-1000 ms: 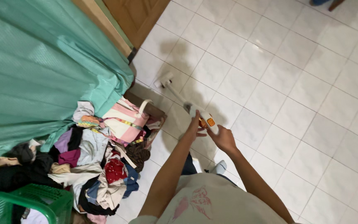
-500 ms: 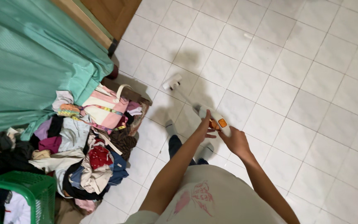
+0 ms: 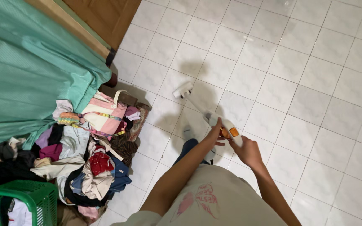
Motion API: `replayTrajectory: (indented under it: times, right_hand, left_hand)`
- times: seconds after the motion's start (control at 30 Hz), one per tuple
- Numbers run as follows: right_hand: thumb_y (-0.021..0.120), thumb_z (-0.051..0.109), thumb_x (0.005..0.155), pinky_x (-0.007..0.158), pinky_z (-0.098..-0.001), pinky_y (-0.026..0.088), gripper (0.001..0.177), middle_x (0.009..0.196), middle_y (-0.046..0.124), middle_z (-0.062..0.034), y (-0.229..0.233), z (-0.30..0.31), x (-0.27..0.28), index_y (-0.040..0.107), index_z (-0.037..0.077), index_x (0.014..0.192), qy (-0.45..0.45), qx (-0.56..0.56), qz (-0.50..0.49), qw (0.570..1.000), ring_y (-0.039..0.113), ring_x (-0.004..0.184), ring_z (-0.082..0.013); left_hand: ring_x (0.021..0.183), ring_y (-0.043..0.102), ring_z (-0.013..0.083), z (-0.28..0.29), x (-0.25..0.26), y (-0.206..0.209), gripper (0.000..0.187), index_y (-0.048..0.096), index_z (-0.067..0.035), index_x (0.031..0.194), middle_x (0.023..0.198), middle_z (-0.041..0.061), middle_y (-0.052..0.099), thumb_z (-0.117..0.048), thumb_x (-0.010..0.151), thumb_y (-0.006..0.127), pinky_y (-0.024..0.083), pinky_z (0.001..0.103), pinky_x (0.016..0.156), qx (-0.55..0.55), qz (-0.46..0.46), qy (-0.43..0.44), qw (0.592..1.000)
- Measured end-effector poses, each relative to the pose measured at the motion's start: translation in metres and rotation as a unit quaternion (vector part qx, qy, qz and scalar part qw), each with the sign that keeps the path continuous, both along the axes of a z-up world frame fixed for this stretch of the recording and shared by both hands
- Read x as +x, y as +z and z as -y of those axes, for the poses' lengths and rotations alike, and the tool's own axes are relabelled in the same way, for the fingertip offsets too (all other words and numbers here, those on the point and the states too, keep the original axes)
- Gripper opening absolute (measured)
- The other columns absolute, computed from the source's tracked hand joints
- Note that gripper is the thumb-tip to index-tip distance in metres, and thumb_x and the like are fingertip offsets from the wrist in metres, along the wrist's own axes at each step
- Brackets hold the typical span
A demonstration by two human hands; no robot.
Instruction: The person cleans the floor by hand using a long-handled wiper, moving it across the tiled surface in various directions throughout the room.
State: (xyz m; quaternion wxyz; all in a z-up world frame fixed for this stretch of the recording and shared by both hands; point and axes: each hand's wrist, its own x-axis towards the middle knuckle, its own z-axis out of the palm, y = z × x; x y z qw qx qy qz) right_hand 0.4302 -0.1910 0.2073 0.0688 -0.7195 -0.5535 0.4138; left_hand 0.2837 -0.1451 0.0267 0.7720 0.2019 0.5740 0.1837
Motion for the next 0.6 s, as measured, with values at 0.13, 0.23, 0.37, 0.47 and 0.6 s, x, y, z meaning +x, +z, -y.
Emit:
replayTrajectory:
  times: [0.13,0.23,0.37,0.47,0.6]
  right_hand:
    - [0.071,0.038,0.089,0.057,-0.0401,0.054,0.040,0.065,0.073,-0.0171,-0.005,-0.015,-0.017,0.074,0.001,0.102,-0.001,-0.014,-0.024,1.000,0.069,0.054,-0.0267]
    - [0.072,0.039,0.089,0.056,-0.0398,0.054,0.040,0.066,0.072,-0.0170,-0.014,-0.042,-0.033,0.073,0.000,0.100,0.009,-0.012,-0.026,1.000,0.069,0.054,-0.0264]
    - [0.071,0.041,0.090,0.055,-0.0395,0.053,0.043,0.065,0.071,-0.0171,-0.024,-0.092,-0.058,0.073,-0.002,0.095,0.026,0.002,-0.030,0.999,0.068,0.053,-0.0255]
    - [0.071,0.044,0.091,0.053,-0.0405,0.051,0.046,0.063,0.070,-0.0175,-0.027,-0.134,-0.081,0.072,-0.002,0.095,0.039,-0.028,-0.021,0.999,0.066,0.052,-0.0252]
    - [0.070,0.047,0.091,0.052,-0.0396,0.051,0.050,0.061,0.068,-0.0164,-0.029,-0.191,-0.119,0.070,-0.003,0.092,0.050,-0.041,-0.009,0.998,0.065,0.051,-0.0232]
  left_hand:
    - [0.124,0.060,0.0350,-0.013,-0.014,-0.006,0.102,0.041,-0.011,0.147,0.140,0.019,0.056,-0.090,0.083,0.033,0.061,0.048,0.084,-0.002,-0.011,0.034,0.999]
    - [0.122,0.062,0.0321,-0.034,-0.029,-0.013,0.097,0.037,-0.013,0.145,0.138,0.015,0.055,-0.087,0.083,0.035,0.061,0.048,0.086,-0.014,-0.023,0.081,0.996]
    - [0.120,0.062,0.0278,-0.081,-0.059,-0.019,0.095,0.038,-0.014,0.143,0.135,0.012,0.057,-0.087,0.083,0.034,0.059,0.048,0.088,0.019,-0.025,0.089,0.996]
    - [0.121,0.062,0.0277,-0.115,-0.078,-0.022,0.095,0.037,-0.013,0.143,0.135,0.013,0.058,-0.087,0.085,0.035,0.059,0.048,0.089,0.020,-0.032,0.110,0.993]
    - [0.124,0.059,0.0247,-0.167,-0.112,-0.022,0.093,0.038,-0.014,0.142,0.135,0.009,0.058,-0.086,0.084,0.034,0.055,0.047,0.089,0.041,-0.040,0.132,0.990]
